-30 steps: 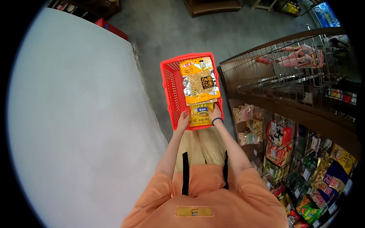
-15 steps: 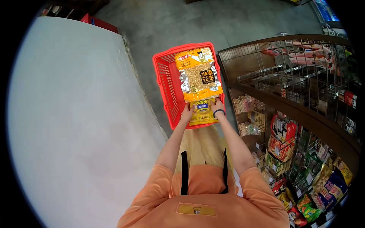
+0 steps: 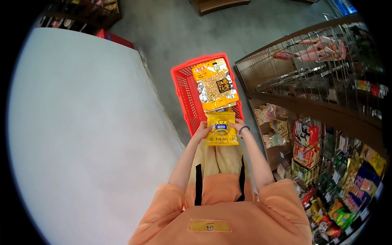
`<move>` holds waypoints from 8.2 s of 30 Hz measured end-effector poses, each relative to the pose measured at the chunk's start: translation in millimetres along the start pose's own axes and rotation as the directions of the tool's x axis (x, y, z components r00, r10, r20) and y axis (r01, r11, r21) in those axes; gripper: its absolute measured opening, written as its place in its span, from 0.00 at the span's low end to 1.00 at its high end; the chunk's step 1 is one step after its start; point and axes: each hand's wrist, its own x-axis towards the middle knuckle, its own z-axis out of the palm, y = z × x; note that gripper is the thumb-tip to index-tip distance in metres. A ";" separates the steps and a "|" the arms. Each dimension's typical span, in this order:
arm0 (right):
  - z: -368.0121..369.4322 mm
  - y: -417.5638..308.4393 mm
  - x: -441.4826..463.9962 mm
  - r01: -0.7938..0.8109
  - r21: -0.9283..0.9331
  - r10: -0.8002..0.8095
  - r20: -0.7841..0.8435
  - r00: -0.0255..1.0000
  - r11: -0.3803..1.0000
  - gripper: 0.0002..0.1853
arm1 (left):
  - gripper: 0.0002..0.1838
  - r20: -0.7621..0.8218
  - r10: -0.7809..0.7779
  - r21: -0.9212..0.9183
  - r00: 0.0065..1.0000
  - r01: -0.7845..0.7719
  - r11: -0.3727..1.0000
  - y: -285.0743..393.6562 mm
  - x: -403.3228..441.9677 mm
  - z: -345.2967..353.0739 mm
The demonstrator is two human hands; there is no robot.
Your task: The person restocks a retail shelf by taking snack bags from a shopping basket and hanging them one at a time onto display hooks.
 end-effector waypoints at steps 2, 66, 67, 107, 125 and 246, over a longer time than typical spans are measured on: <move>2.0 -8.4 -29.8 -0.057 0.071 0.057 -0.002 0.998 0.996 0.24 | 0.17 0.043 -0.020 0.027 0.999 0.018 0.999 7.1 -19.6 -2.1; -80.9 384.8 -650.5 0.976 -0.175 -0.040 -0.984 -0.172 0.127 0.12 | 0.12 0.979 0.041 0.117 0.199 -0.716 0.688 -152.0 -479.0 491.7; -88.6 380.0 -659.8 0.988 -0.142 -0.053 -0.989 -0.139 0.063 0.12 | 0.13 0.981 0.042 0.113 0.192 -0.724 0.681 -150.7 -476.9 500.5; -336.8 400.0 -660.6 0.994 -0.100 0.010 -0.995 -0.100 -0.054 0.07 | 0.10 0.970 0.165 0.054 0.179 -0.819 0.571 -145.7 -445.3 734.3; -365.0 393.1 -653.1 0.996 -0.057 0.088 -0.995 -0.051 -0.061 0.11 | 0.11 0.968 0.203 0.032 0.145 -0.879 0.476 -142.2 -432.6 757.5; 29.2 -49.0 52.2 -0.147 -0.800 -0.132 -0.271 0.953 0.582 0.22 | 0.17 -0.264 -0.179 -0.398 0.948 0.062 0.915 -50.0 90.2 7.3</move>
